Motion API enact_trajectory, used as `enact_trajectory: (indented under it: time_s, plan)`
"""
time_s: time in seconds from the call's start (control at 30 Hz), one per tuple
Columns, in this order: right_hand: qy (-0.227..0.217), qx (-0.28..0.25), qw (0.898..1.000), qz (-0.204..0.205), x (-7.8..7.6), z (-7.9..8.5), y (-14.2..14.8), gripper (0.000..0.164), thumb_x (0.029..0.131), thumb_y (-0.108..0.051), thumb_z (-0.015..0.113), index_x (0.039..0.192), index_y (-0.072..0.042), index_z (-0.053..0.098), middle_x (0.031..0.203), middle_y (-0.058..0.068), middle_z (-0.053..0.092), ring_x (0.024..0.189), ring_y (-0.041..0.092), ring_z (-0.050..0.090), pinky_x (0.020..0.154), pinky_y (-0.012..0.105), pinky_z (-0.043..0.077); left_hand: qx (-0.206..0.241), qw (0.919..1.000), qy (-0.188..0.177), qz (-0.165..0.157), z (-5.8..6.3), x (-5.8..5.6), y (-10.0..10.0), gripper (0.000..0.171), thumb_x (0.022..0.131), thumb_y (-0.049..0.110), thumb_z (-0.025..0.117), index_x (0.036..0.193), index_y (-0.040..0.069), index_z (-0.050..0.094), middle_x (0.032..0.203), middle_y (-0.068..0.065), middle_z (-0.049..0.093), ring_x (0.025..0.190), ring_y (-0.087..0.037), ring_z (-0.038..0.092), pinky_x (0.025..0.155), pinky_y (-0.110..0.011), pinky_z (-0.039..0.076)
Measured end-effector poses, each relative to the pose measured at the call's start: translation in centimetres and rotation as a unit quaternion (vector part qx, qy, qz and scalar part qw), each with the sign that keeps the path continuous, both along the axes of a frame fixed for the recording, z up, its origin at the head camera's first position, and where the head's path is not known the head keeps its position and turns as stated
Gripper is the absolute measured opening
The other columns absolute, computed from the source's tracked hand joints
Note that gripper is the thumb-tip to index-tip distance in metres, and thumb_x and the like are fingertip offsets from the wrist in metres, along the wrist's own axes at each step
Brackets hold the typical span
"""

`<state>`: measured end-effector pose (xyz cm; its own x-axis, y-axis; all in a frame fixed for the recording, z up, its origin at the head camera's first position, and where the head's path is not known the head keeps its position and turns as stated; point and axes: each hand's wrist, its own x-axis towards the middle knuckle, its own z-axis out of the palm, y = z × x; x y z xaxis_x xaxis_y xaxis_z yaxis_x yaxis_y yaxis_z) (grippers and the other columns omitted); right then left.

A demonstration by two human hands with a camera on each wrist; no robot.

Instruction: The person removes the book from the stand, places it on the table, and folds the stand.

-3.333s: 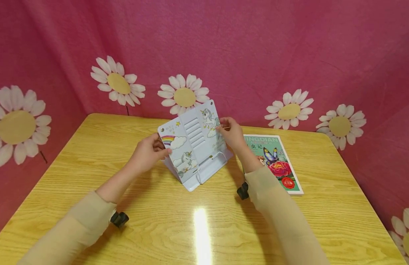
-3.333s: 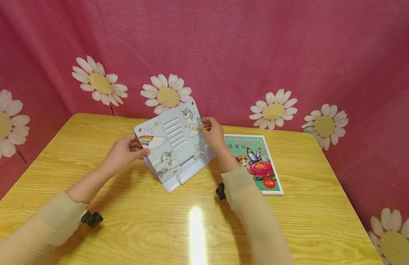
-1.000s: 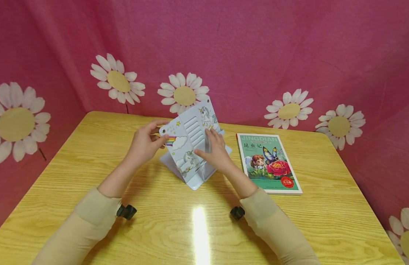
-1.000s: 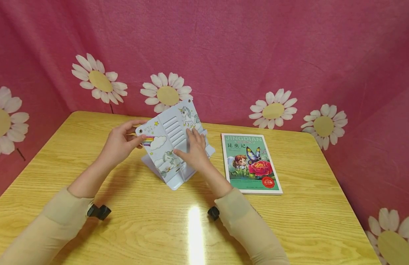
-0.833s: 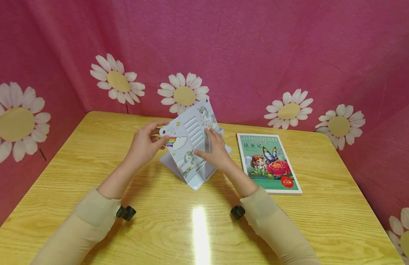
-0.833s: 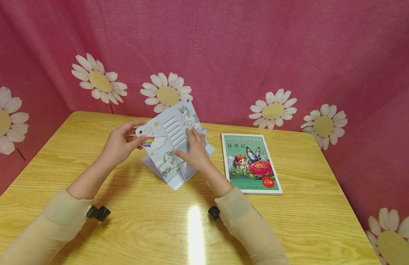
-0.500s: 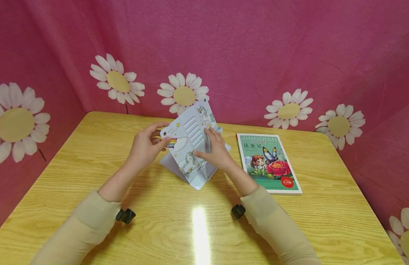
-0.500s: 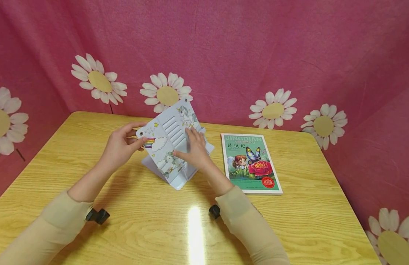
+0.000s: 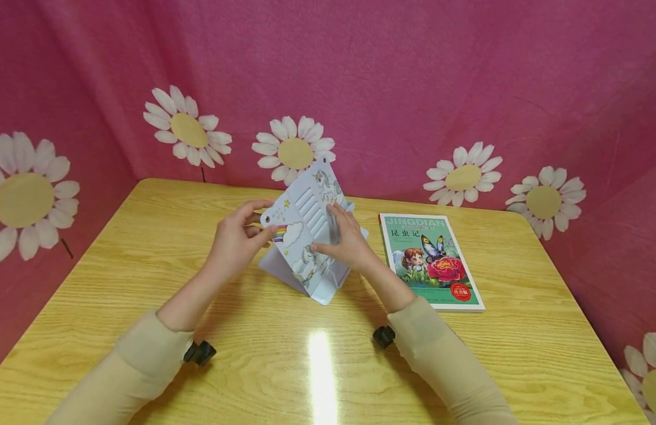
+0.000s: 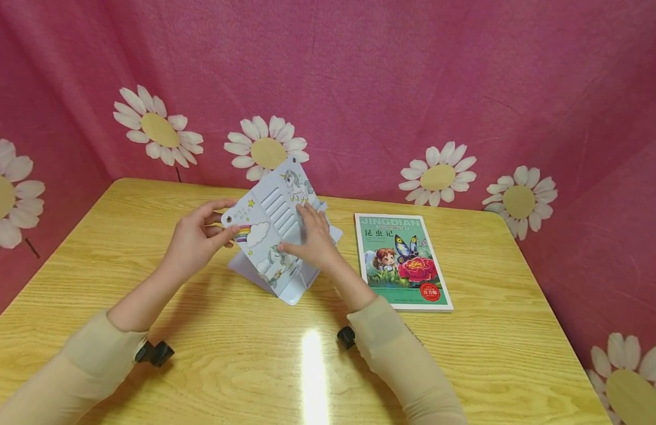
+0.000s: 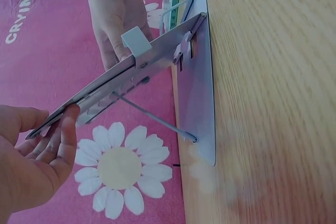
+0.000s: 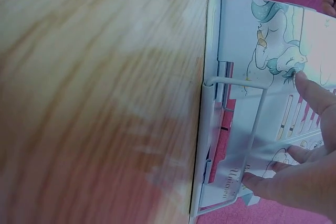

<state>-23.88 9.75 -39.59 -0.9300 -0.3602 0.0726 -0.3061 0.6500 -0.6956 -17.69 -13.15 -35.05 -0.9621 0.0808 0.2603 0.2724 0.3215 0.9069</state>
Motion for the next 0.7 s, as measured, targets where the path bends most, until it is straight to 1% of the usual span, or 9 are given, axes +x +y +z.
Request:
enact_trajectory:
  time_s: [0.07,0.2,0.3,0.5,0.7]
  plan:
    - [0.001,-0.001,1.0,0.001,-0.05,-0.08,0.0,0.093,0.078,-0.028,0.078,0.15,-0.01,0.022,0.157,0.012,0.014,0.144,0.039,0.004,0.114,0.056,0.008,-0.001,1.0,0.005,0.0,0.02,0.16,0.1,0.044,0.086,0.004,0.066,0.128,0.004,0.053,0.103,-0.021,0.066,0.08,-0.03,0.069,0.064,-0.034,0.058]
    - [0.002,-0.004,1.0,0.001,-0.11,-0.16,0.01,0.095,0.077,-0.028,0.079,0.15,-0.01,0.021,0.157,0.012,0.014,0.143,0.039,0.004,0.115,0.056,0.008,-0.001,1.0,0.007,-0.001,-0.02,0.37,0.31,0.045,0.086,0.004,0.067,0.128,0.004,0.053,0.102,-0.021,0.066,0.081,-0.03,0.069,0.062,-0.023,0.056]
    - [0.001,-0.004,1.0,0.003,-0.1,-0.11,0.06,0.095,0.077,-0.028,0.079,0.15,-0.011,0.021,0.157,0.011,0.015,0.144,0.039,0.004,0.115,0.055,0.008,-0.006,0.9999,0.011,0.0,-0.05,0.46,0.38,0.044,0.085,0.004,0.068,0.127,0.004,0.054,0.102,-0.021,0.066,0.081,-0.029,0.069,0.062,-0.02,0.055]
    - [-0.009,-0.006,1.0,0.01,-0.01,0.18,0.27,0.095,0.077,-0.028,0.079,0.15,-0.013,0.022,0.158,0.01,0.013,0.144,0.037,0.003,0.115,0.055,0.009,-0.018,0.9996,0.019,-0.003,-0.09,0.6,0.45,0.044,0.084,0.005,0.069,0.126,0.004,0.054,0.1,-0.02,0.067,0.082,-0.028,0.07,0.065,-0.019,0.055]
    - [-0.005,-0.006,1.0,0.024,-0.21,0.21,0.53,0.095,0.077,-0.027,0.079,0.15,-0.011,0.021,0.157,0.011,0.014,0.144,0.035,0.006,0.115,0.053,0.012,-0.016,0.9995,0.026,-0.004,-0.16,0.9,0.71,0.044,0.084,0.004,0.07,0.125,0.003,0.054,0.101,-0.02,0.067,0.082,-0.028,0.069,0.067,-0.021,0.056]
